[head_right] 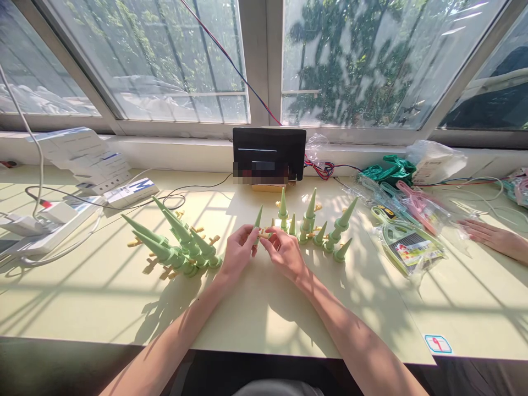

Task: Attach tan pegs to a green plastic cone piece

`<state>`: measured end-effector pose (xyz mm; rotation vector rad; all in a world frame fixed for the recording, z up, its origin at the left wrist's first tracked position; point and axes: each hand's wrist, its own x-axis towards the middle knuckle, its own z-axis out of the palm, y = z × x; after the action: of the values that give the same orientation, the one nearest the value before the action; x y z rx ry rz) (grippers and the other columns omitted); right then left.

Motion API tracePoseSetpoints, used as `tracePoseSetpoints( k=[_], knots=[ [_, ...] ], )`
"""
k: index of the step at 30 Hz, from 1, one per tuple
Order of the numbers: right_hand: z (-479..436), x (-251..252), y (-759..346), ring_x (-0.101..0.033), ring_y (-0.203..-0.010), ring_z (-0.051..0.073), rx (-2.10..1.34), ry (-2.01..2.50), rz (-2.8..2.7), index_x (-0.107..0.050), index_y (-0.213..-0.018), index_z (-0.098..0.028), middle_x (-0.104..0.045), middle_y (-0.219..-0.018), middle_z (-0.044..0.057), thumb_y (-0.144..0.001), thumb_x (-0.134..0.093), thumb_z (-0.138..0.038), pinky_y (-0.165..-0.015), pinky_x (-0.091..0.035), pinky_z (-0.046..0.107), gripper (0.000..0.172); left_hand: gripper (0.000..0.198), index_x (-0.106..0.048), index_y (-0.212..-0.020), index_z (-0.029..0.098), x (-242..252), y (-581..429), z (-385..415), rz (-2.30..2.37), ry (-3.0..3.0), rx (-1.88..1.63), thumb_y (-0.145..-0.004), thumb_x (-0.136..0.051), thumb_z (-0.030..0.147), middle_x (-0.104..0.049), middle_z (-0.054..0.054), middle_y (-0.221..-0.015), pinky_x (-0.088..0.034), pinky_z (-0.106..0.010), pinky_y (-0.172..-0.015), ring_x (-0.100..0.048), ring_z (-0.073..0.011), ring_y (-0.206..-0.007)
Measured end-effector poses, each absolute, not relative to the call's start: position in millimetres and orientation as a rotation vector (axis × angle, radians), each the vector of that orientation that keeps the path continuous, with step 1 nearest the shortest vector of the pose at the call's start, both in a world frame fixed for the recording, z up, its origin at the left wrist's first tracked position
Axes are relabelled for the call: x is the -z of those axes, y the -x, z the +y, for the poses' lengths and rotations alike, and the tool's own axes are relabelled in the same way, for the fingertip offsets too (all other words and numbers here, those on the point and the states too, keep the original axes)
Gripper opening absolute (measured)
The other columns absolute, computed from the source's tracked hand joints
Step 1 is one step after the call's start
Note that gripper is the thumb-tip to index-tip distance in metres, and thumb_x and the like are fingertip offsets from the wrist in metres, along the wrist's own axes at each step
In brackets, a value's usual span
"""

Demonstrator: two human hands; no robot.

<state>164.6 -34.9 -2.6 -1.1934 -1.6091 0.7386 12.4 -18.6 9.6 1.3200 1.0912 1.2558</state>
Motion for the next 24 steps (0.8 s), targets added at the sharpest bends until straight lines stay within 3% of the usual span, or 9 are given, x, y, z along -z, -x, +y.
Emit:
tracePoseSetpoints(
  k=[6,16,21,24],
  knots=[
    [-34.5,5.7,-164.2,-0.056,-0.051,0.015,-0.749,1.163,-1.621,-0.064,-0.104,-0.02,-0.066,-0.068,0.0,-0.099,-0.057,-0.044,-0.056,-0.047,0.028,0.025,0.035,-0.068,-0.088,0.019,-8.7,-13.2,-18.3,1.096,-1.321,-1.26,-0.089,-0.068,0.054,-0.065,-0.002,-0.081,-0.039,-0.025,-0.048,-0.046,-0.0093,-0.054],
    [-35.8,1.8,-165.2,-0.056,-0.052,0.015,-0.753,1.256,-1.648,-0.063,-0.081,-0.022,-0.061,-0.06,-0.001,-0.104,-0.048,-0.049,-0.059,-0.046,0.028,0.039,0.034,-0.068,-0.089,0.019,-8.1,-12.8,-18.4,1.089,-1.339,-1.242,-0.09,-0.068,0.052,-0.062,-0.001,-0.081,-0.039,-0.025,-0.049,-0.046,-0.009,-0.055],
    [-35.8,2.2,-165.4,-0.057,-0.05,0.015,-0.744,1.246,-1.617,-0.067,-0.106,-0.02,-0.063,-0.06,-0.003,-0.1,-0.058,-0.05,-0.06,-0.049,0.029,0.032,0.034,-0.067,-0.089,0.019,-7.5,-12.3,-18.4,1.097,-1.311,-1.253,-0.091,-0.068,0.053,-0.064,-0.001,-0.081,-0.039,-0.025,-0.048,-0.045,-0.0083,-0.053],
    [-35.5,3.4,-165.8,-0.057,-0.05,0.015,-0.743,1.208,-1.63,-0.066,-0.11,-0.02,-0.064,-0.062,-0.003,-0.098,-0.06,-0.047,-0.059,-0.05,0.029,0.03,0.034,-0.068,-0.089,0.019,-6.4,-11.8,-17.7,1.1,-1.31,-1.251,-0.092,-0.068,0.053,-0.064,-0.001,-0.082,-0.038,-0.025,-0.048,-0.045,-0.0078,-0.052]
  ],
)
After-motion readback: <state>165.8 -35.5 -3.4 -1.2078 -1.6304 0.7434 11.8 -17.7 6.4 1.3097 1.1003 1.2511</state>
